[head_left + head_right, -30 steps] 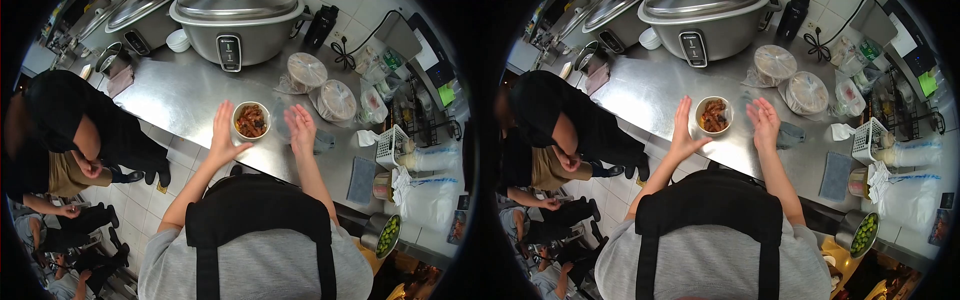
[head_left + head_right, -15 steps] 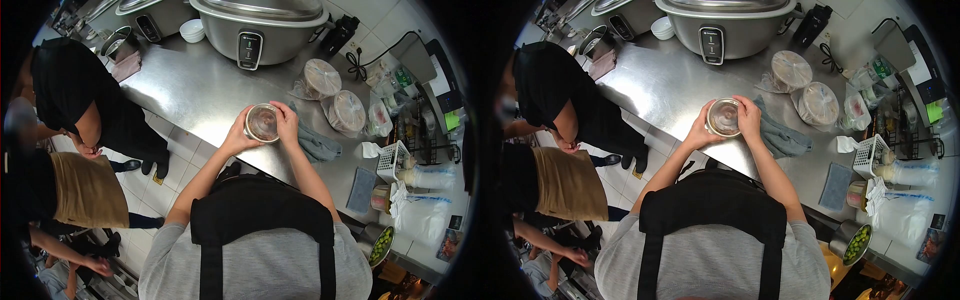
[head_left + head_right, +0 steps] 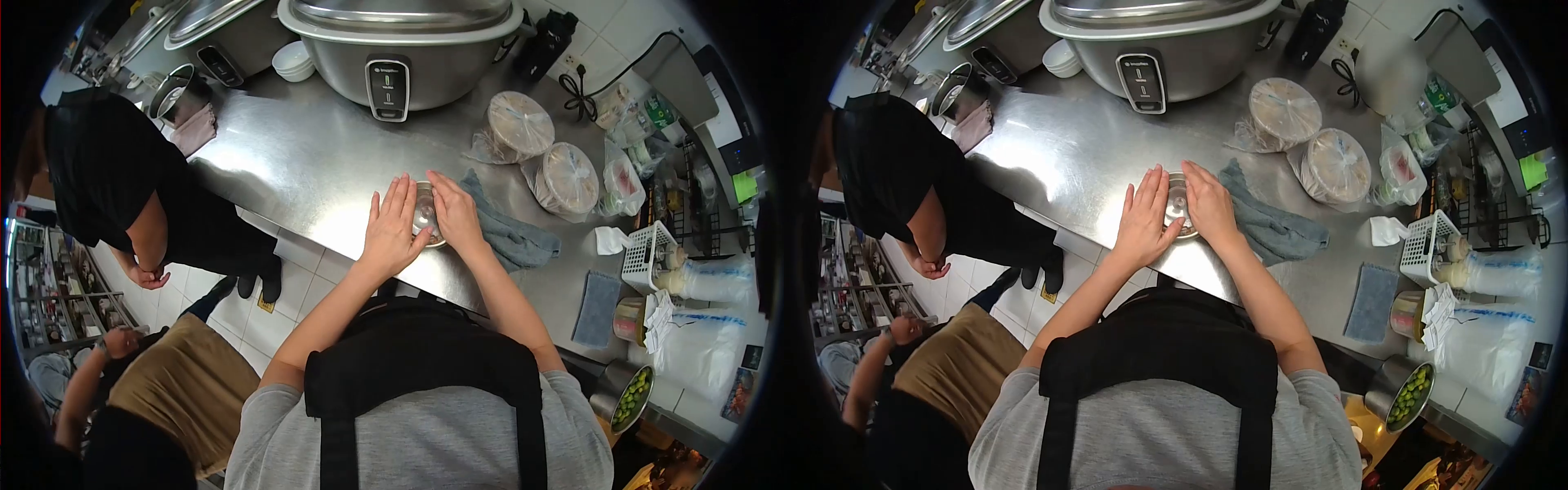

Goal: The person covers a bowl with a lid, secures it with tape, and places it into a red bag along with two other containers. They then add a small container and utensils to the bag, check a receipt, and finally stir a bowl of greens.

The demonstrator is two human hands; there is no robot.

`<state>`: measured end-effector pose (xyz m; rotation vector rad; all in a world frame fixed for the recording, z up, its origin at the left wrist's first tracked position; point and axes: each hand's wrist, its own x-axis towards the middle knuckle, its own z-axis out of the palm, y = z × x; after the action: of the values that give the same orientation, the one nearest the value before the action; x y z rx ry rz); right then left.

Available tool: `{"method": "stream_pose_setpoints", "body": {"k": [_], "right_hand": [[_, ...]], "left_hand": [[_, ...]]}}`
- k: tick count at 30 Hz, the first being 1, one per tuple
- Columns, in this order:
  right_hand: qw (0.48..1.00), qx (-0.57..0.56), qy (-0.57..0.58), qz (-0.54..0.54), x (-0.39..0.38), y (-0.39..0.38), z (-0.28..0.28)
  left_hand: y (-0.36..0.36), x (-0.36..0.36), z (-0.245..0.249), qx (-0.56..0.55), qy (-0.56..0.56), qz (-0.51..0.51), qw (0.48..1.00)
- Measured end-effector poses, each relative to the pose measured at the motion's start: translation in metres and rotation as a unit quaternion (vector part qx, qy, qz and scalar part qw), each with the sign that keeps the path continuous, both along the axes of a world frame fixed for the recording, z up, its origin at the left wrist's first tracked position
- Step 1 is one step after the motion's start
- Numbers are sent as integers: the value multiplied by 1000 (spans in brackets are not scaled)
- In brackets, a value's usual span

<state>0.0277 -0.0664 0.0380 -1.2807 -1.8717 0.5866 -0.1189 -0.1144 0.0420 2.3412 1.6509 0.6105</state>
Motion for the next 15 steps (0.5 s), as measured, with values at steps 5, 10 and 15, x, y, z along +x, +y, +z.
{"method": "stream_pose_setpoints", "body": {"k": [5, 10, 15], "right_hand": [[996, -44, -41, 60, 8, 11, -4], [998, -29, 30, 55, 7, 8, -9], [985, -110, 126, 49, 11, 9, -21]], "left_hand": [[2, 1, -1, -19, -28, 8, 999], [0, 3, -11, 15, -36, 16, 999], [1, 3, -22, 74, -168, 4, 983]]}}
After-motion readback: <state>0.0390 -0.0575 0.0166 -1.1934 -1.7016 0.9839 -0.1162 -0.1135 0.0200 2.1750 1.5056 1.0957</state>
